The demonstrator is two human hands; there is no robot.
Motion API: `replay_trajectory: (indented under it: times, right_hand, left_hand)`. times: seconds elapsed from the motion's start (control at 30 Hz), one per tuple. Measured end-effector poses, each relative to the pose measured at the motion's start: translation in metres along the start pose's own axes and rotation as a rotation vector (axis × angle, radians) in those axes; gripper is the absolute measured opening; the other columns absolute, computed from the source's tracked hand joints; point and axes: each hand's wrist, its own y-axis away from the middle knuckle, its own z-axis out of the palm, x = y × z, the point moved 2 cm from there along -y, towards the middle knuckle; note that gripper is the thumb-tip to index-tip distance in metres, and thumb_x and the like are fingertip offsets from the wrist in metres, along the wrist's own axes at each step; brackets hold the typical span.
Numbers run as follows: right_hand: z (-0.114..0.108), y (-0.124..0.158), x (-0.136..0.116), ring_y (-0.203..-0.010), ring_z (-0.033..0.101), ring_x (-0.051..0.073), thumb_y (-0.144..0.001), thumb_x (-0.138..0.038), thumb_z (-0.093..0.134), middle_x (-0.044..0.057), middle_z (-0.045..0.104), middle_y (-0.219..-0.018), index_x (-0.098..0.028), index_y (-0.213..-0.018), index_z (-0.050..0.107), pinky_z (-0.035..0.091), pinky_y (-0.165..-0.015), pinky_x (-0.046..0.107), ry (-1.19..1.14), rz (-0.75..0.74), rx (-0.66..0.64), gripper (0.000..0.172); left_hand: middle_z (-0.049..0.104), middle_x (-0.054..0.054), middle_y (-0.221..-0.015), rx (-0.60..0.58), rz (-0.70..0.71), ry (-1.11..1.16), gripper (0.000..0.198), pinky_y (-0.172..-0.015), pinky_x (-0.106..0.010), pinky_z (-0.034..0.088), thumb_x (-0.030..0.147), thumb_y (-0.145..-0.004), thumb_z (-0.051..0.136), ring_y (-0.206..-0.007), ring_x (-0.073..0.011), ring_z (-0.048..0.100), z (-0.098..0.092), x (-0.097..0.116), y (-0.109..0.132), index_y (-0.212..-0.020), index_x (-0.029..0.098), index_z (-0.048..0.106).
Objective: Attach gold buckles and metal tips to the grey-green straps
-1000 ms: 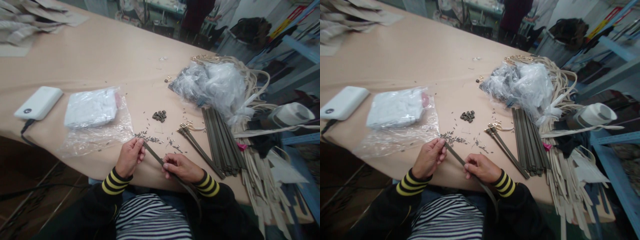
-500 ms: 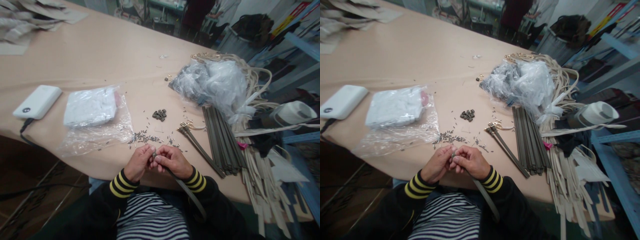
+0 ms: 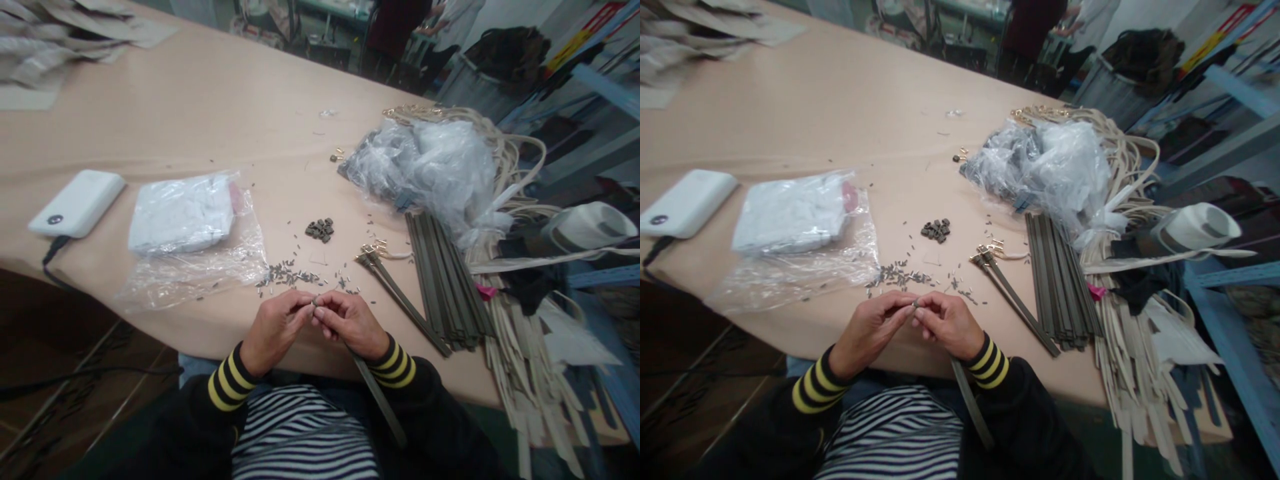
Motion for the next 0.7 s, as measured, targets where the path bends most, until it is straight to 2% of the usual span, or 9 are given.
replay_trajectory:
  times: [0.17,0.3,0.4,0.53,0.6,0.7]
  right_hand:
    - [0.000,0.004,0.000,-0.042,0.047,0.005,-0.074,-0.030,0.053,-0.001,0.058,-0.062,-0.014,-0.077,0.053,0.039,-0.038,0.016,0.041,0.020,-0.046,0.016]
    - [0.000,0.006,-0.001,-0.042,0.048,0.005,-0.075,-0.027,0.051,0.000,0.058,-0.063,-0.015,-0.076,0.053,0.039,-0.041,0.017,0.116,-0.001,-0.062,0.012]
    - [0.001,0.006,-0.001,-0.043,0.049,0.006,-0.075,-0.024,0.050,-0.001,0.058,-0.062,-0.015,-0.073,0.053,0.039,-0.042,0.018,0.180,-0.004,-0.029,0.010]
    - [0.000,0.005,-0.002,-0.043,0.049,0.005,-0.075,-0.022,0.051,-0.001,0.056,-0.060,-0.014,-0.071,0.053,0.040,-0.044,0.018,0.183,-0.018,0.026,0.008]
    - [-0.001,0.006,-0.004,-0.042,0.049,0.005,-0.074,-0.024,0.053,-0.001,0.058,-0.061,-0.014,-0.071,0.053,0.041,-0.043,0.018,0.097,-0.037,0.012,0.010]
    - [-0.004,0.006,-0.007,-0.040,0.050,0.005,-0.072,-0.029,0.057,0.000,0.061,-0.061,-0.014,-0.072,0.054,0.042,-0.041,0.018,-0.084,-0.068,0.005,0.015]
  left_hand:
    - [0.066,-0.004,-0.073,-0.210,-0.037,0.043,0.019,-0.068,-0.025,0.044,0.024,-0.076,0.048,-0.072,-0.0161,0.059,-0.009,0.000,-0.005,-0.072,0.018,0.066]
    - [0.066,-0.005,-0.071,-0.256,-0.077,0.020,0.019,-0.064,-0.024,0.043,0.024,-0.075,0.049,-0.067,-0.0159,0.058,-0.011,-0.001,-0.007,-0.071,0.017,0.065]
    - [0.064,-0.005,-0.068,-0.216,-0.054,-0.080,0.019,-0.062,-0.024,0.042,0.022,-0.075,0.047,-0.065,-0.0151,0.057,-0.005,-0.001,-0.005,-0.072,0.016,0.064]
    - [0.060,-0.004,-0.064,-0.093,0.033,-0.188,0.017,-0.060,-0.024,0.040,0.020,-0.075,0.044,-0.062,-0.0141,0.054,0.002,-0.003,-0.006,-0.069,0.016,0.060]
    - [0.058,-0.002,-0.062,-0.057,-0.011,-0.145,0.016,-0.059,-0.024,0.042,0.021,-0.076,0.043,-0.059,-0.0134,0.054,0.001,-0.010,-0.009,-0.069,0.016,0.056]
    - [0.057,-0.001,-0.062,0.034,-0.158,-0.037,0.014,-0.057,-0.025,0.044,0.024,-0.076,0.043,-0.058,-0.0128,0.055,-0.006,-0.023,-0.015,-0.071,0.015,0.052]
